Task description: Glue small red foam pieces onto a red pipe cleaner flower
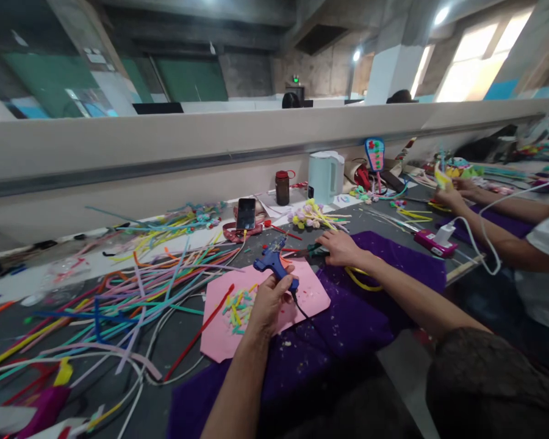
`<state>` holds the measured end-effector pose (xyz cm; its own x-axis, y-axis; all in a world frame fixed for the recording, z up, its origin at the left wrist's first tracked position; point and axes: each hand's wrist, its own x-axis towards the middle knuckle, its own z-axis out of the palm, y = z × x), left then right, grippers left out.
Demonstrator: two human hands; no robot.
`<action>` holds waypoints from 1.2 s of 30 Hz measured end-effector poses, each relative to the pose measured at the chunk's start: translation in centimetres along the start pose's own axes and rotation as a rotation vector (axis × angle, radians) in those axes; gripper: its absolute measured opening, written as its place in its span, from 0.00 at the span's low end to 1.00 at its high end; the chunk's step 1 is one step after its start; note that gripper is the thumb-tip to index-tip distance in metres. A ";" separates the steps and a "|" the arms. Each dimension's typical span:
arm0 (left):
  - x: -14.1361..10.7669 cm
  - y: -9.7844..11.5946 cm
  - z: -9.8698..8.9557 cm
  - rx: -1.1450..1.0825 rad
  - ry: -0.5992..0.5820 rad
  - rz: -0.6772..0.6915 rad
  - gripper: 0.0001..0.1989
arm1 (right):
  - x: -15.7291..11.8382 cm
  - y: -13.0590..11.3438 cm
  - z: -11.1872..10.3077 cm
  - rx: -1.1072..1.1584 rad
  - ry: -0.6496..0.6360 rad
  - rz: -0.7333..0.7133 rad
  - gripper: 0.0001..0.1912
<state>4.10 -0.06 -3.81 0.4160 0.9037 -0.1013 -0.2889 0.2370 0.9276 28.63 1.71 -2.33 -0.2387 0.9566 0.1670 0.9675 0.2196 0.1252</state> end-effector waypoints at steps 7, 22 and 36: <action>0.3 0.0 0.0 -0.021 0.006 -0.013 0.22 | 2.8 3.3 1.3 0.019 -0.050 0.091 0.27; 0.1 0.1 0.6 0.005 -0.021 -0.040 0.19 | -5.6 2.2 2.2 0.043 -0.125 0.251 0.22; 0.5 0.0 0.2 0.040 -0.009 0.006 0.20 | -4.1 2.0 1.5 0.013 -0.183 0.299 0.18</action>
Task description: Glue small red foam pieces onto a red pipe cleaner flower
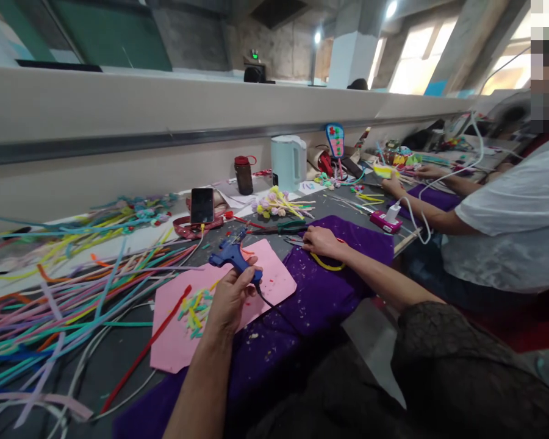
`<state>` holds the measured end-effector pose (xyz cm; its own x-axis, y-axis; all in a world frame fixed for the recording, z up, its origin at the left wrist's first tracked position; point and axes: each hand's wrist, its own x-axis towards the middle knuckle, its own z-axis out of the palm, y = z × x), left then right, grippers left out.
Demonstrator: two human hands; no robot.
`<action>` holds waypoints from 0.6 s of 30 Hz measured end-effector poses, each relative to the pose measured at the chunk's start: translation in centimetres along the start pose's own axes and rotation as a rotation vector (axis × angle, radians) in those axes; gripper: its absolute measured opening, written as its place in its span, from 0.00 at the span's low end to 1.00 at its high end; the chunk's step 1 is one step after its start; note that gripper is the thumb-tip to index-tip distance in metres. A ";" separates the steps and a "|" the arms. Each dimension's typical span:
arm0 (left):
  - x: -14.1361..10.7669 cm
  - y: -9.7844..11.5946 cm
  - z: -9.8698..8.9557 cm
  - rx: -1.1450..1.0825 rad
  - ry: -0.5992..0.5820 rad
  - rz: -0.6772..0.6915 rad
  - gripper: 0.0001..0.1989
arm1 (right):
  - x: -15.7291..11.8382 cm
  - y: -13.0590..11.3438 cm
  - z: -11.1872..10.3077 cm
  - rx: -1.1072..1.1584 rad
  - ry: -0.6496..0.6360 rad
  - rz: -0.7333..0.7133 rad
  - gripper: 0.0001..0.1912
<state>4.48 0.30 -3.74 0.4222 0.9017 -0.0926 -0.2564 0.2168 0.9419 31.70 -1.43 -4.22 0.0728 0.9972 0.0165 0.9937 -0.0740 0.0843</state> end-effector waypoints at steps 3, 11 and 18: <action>0.0 0.1 0.1 0.001 0.004 -0.001 0.21 | -0.6 -0.8 0.2 -0.028 0.028 0.033 0.18; 0.1 0.0 0.1 0.020 0.025 -0.005 0.26 | -1.2 -1.9 0.5 -0.059 0.060 0.076 0.18; 0.2 -0.2 -0.2 0.033 -0.003 -0.002 0.24 | -1.1 -1.2 -0.1 -0.061 0.079 0.096 0.21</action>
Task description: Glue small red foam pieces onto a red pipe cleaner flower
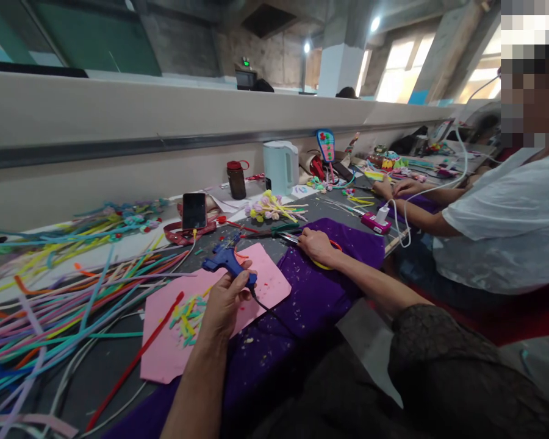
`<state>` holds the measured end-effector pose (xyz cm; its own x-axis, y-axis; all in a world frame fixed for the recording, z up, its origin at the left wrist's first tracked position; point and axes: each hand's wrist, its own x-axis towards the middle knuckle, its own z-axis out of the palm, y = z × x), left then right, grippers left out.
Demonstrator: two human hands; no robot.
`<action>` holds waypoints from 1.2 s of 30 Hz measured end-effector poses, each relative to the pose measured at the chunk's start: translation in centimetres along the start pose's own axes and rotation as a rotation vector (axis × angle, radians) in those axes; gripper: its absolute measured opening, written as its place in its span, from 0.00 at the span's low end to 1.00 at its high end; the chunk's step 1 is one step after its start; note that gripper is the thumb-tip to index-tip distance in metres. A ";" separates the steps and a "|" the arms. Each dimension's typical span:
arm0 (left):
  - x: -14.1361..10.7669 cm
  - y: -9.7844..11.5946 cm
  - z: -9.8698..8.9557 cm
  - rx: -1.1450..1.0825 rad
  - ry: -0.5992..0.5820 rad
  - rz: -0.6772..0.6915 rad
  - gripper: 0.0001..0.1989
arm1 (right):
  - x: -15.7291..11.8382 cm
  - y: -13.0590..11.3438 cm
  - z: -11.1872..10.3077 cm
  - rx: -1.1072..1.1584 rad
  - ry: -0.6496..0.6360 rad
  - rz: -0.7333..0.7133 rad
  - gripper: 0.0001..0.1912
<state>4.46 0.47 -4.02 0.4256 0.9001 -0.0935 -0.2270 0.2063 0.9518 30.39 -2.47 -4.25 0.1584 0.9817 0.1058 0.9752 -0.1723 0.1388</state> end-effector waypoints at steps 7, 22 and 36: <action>-0.1 0.1 0.0 -0.009 -0.001 0.006 0.23 | -0.1 -0.3 0.3 0.010 0.004 -0.035 0.20; -0.3 0.3 0.2 0.009 -0.023 0.022 0.23 | -0.4 -0.5 1.1 0.043 0.053 -0.025 0.20; -0.3 0.1 0.1 0.031 -0.037 0.023 0.20 | 0.2 1.1 1.8 0.234 0.093 0.002 0.20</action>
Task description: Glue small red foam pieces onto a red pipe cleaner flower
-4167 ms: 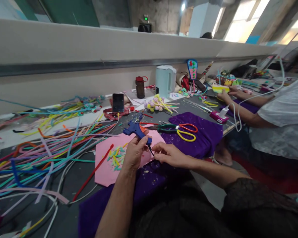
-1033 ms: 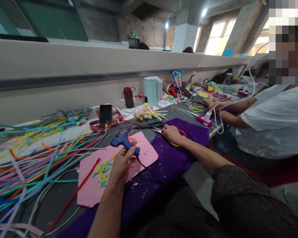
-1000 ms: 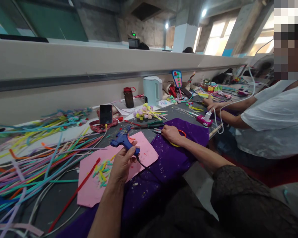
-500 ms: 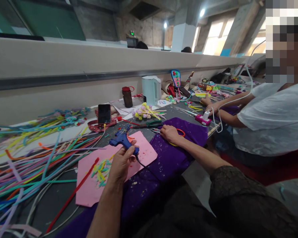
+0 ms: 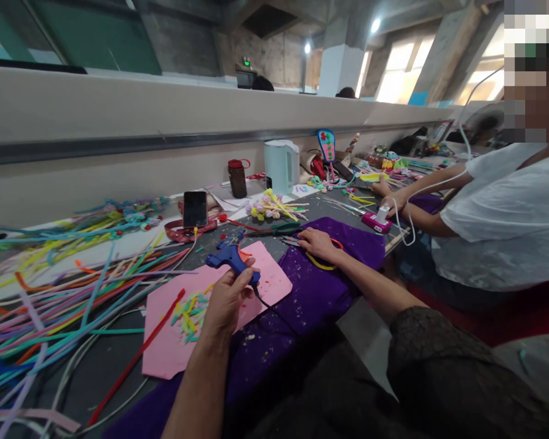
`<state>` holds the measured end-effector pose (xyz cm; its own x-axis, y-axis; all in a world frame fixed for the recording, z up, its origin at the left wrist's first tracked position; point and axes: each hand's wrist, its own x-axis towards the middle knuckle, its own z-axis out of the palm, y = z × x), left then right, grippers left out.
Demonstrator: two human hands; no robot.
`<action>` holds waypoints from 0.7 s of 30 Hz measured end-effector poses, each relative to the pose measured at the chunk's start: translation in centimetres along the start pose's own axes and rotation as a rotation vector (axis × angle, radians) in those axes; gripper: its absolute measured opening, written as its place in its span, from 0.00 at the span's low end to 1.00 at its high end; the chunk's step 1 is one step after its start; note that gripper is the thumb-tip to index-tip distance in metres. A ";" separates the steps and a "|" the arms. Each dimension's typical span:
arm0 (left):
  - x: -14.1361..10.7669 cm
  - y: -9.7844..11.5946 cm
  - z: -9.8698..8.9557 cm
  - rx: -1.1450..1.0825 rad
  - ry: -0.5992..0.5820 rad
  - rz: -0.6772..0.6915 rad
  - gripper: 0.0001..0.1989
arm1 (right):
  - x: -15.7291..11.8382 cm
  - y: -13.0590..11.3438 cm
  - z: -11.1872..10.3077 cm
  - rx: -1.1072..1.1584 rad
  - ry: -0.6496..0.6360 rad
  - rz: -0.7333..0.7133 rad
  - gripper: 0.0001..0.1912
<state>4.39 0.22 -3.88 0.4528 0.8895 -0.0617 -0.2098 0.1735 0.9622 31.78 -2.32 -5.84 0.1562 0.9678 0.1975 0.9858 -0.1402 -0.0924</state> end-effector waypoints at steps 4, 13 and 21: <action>0.0 0.0 0.0 0.010 -0.006 0.001 0.19 | 0.0 -0.3 0.5 0.056 0.013 0.005 0.18; 0.0 0.0 0.1 -0.014 -0.011 -0.002 0.20 | 0.8 0.5 0.8 0.333 0.110 0.058 0.14; -0.1 0.0 0.0 -0.014 -0.016 -0.022 0.19 | 3.3 2.0 1.5 0.771 0.264 0.238 0.14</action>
<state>4.39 0.14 -3.87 0.4708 0.8787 -0.0785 -0.2120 0.1991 0.9568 34.16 0.92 -6.82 0.4576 0.8367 0.3007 0.6216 -0.0592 -0.7811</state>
